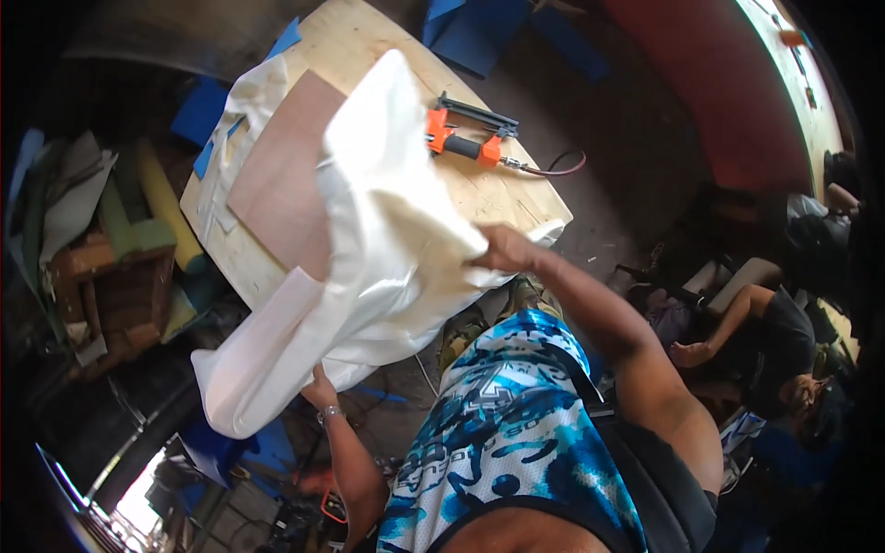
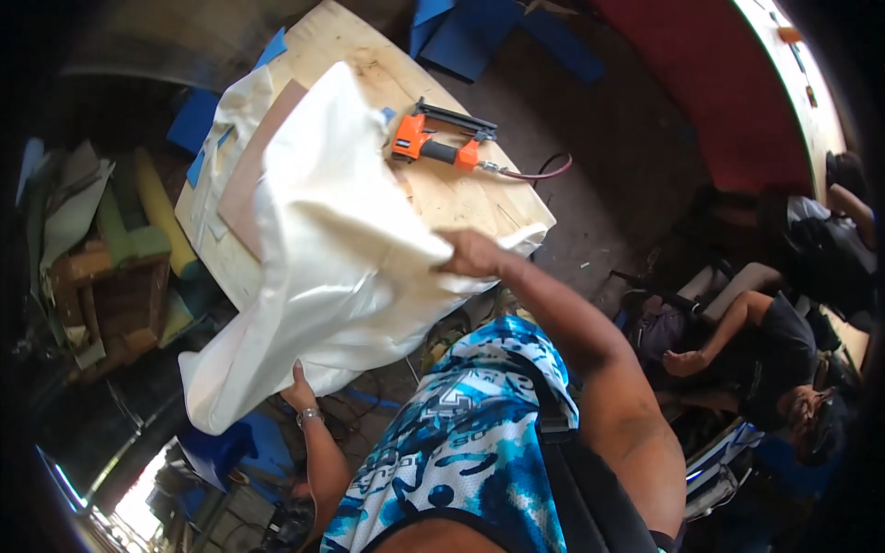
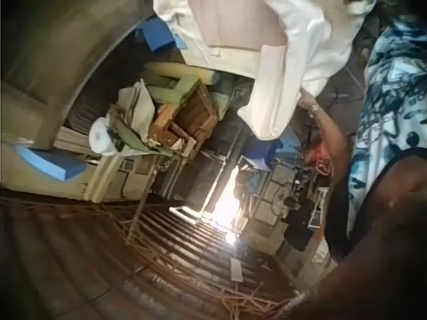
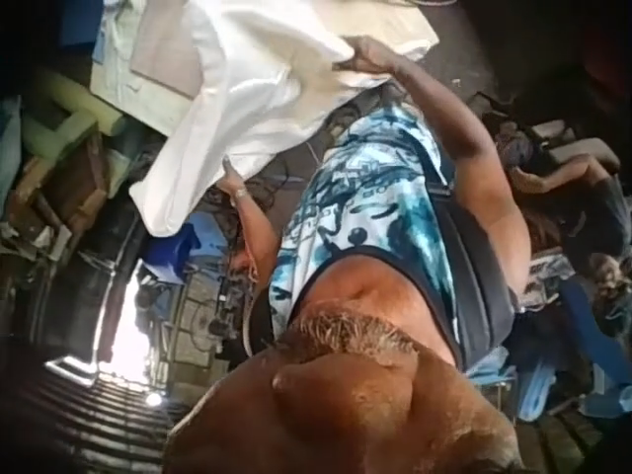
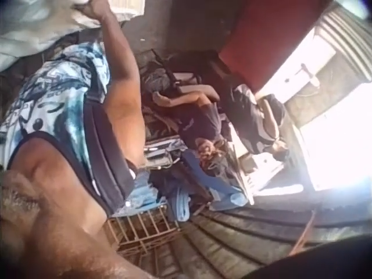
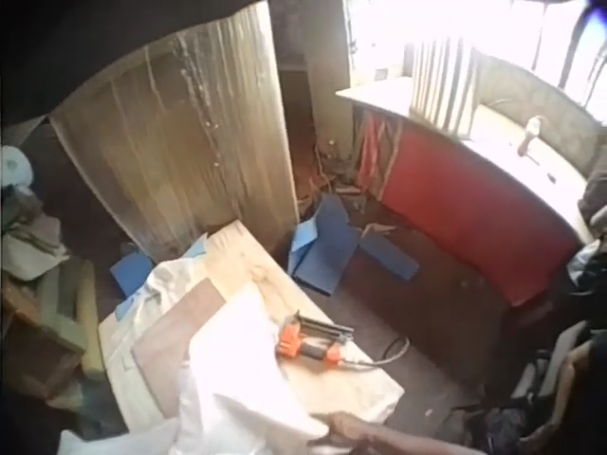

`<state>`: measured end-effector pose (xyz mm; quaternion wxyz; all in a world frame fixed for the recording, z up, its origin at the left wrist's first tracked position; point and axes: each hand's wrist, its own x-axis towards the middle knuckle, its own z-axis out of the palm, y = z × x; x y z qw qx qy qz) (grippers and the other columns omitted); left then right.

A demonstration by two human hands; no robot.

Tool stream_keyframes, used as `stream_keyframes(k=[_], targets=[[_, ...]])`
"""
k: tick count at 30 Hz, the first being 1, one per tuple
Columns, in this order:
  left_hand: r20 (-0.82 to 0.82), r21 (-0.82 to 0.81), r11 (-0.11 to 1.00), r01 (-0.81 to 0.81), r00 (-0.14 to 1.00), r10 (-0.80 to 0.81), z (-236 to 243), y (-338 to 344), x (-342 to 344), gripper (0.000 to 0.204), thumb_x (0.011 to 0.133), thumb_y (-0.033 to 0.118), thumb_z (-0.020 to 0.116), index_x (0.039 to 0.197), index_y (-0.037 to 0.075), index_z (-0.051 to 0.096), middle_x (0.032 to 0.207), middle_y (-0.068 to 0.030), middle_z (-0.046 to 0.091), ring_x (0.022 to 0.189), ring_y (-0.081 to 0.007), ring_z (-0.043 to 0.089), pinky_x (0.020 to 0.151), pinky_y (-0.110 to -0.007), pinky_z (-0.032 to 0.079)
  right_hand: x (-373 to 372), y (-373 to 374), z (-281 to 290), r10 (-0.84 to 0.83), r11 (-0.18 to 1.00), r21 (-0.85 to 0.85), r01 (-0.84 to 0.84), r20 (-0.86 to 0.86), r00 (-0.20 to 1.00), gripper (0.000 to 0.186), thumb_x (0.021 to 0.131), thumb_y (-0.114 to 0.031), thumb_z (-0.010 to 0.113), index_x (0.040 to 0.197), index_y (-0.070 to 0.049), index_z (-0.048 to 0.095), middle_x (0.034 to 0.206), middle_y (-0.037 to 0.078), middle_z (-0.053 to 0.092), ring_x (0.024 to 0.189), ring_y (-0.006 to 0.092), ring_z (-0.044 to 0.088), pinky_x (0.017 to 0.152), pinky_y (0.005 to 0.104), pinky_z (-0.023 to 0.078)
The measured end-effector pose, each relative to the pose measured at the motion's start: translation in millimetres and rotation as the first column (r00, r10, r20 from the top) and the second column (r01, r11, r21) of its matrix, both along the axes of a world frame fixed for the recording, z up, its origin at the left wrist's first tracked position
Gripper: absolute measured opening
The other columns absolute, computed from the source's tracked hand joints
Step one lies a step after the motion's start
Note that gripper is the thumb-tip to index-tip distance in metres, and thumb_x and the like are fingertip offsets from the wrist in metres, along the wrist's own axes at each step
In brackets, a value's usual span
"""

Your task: Stapling white fabric to a wooden furniture frame using a pneumatic staple gun.

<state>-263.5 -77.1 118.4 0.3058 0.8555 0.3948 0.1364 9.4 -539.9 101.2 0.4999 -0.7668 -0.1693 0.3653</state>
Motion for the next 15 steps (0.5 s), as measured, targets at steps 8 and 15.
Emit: stream_keyframes(k=[8, 15], targets=[[-0.432, 0.148, 0.972, 0.183, 0.896, -0.103, -54.0, 61.7, -11.6, 0.038, 0.09, 0.02, 0.076, 0.119, -0.004, 0.07, 0.127, -0.0226, 0.068, 0.114, -0.0345, 0.066, 0.1, -0.044, 0.05, -28.9, 10.4, -34.3, -0.057, 0.951, -0.3, 0.075, 0.068, 0.996, 0.037, 0.084, -0.024, 0.069, 0.12, -0.014, 0.064, 0.095, 0.017, 0.072, 0.092, 0.0379, 0.07, 0.08, 0.0498, 0.055], [-0.736, 0.202, 0.96, 0.191, 0.677, 0.021, -68.6, 112.4, -16.0, 0.059, 0.093, 0.049, 0.067, 0.128, 0.002, 0.066, 0.135, -0.0203, 0.064, 0.125, -0.0382, 0.06, 0.107, -0.046, 0.045, 112.5, 15.3, -96.2, 0.025, 0.795, -0.53, 0.294, 0.513, 0.858, 0.018, 0.091, -0.02, 0.057, 0.09, -0.013, 0.073, 0.094, 0.012, 0.075, 0.09, 0.0295, 0.073, 0.072, 0.0442, 0.058]])
